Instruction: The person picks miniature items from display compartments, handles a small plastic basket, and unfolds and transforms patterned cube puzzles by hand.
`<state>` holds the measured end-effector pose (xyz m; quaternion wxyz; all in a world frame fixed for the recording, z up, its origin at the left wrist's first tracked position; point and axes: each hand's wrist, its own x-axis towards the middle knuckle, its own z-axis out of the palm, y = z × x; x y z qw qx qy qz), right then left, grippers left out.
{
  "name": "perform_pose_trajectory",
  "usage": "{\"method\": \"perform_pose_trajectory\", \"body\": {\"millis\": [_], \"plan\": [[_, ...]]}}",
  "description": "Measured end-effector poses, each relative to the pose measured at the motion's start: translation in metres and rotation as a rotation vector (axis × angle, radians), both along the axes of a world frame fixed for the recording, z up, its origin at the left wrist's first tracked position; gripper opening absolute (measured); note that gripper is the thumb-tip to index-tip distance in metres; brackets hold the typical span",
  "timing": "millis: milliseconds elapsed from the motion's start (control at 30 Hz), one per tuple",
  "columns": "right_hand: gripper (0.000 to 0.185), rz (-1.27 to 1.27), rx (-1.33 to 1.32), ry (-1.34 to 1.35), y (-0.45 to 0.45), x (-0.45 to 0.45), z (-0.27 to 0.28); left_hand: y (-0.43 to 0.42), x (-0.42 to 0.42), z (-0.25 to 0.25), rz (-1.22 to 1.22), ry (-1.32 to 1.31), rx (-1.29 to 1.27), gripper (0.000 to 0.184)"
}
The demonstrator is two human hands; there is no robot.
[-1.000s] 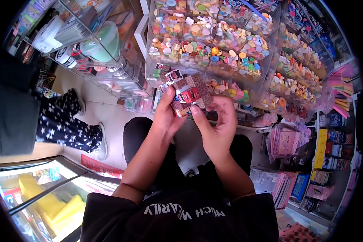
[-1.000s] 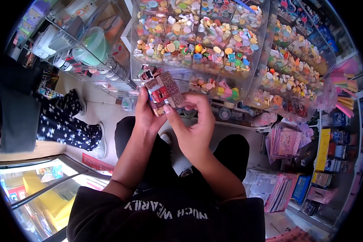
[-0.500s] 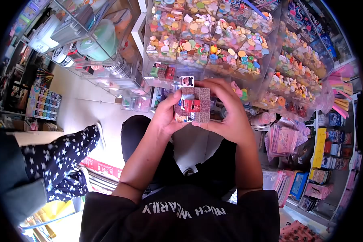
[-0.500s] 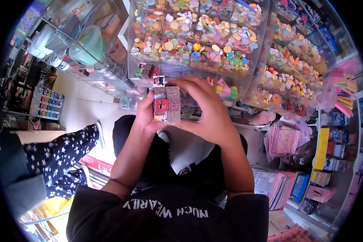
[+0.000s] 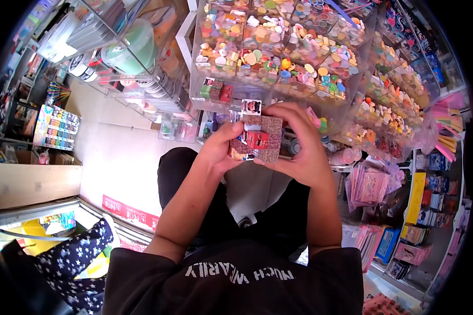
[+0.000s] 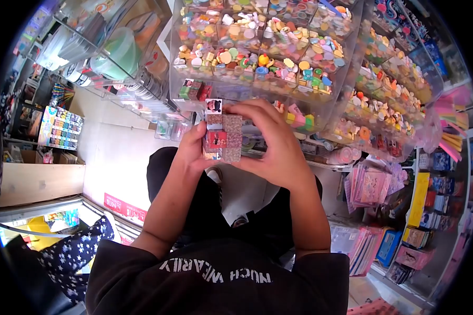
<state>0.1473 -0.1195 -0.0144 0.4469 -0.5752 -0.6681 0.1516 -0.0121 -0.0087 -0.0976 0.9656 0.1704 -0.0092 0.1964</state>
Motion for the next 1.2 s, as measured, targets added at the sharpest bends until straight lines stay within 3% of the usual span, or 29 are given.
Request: {"method": "perform_pose_trajectory", "body": {"millis": [100,167,300,400,500,600,967,1200], "plan": [[0.076,0.046,0.009,0.017,-0.001,0.001,0.002,0.001,0.0,0.006,-0.005,-0.012,0.044,0.066],[0.07,0.111,-0.052,0.515,-0.004,0.007,0.005,0.001,-0.001,0.007,0.003,0.057,0.083,0.064],[0.055,0.133,-0.156,0.5,0.011,0.029,0.017,0.002,-0.003,0.007,-0.061,0.182,0.124,0.057],[0.04,0.337,-0.342,0.362,0.02,0.045,0.01,0.004,0.0,0.005,-0.141,0.215,0.181,0.056],[0.029,0.356,-0.458,0.531,0.022,0.049,0.007,0.002,-0.001,0.01,-0.138,0.257,0.197,0.062],[0.03,0.337,-0.474,0.58,0.02,0.045,0.006,0.004,0.0,0.013,-0.155,0.261,0.22,0.066],[0.027,0.304,-0.388,0.282,0.021,0.047,0.014,0.002,0.003,0.009,-0.119,0.325,0.191,0.058],[0.026,0.103,-0.166,0.071,0.017,0.026,0.028,0.005,-0.001,0.006,-0.064,0.342,0.136,0.047]]}}
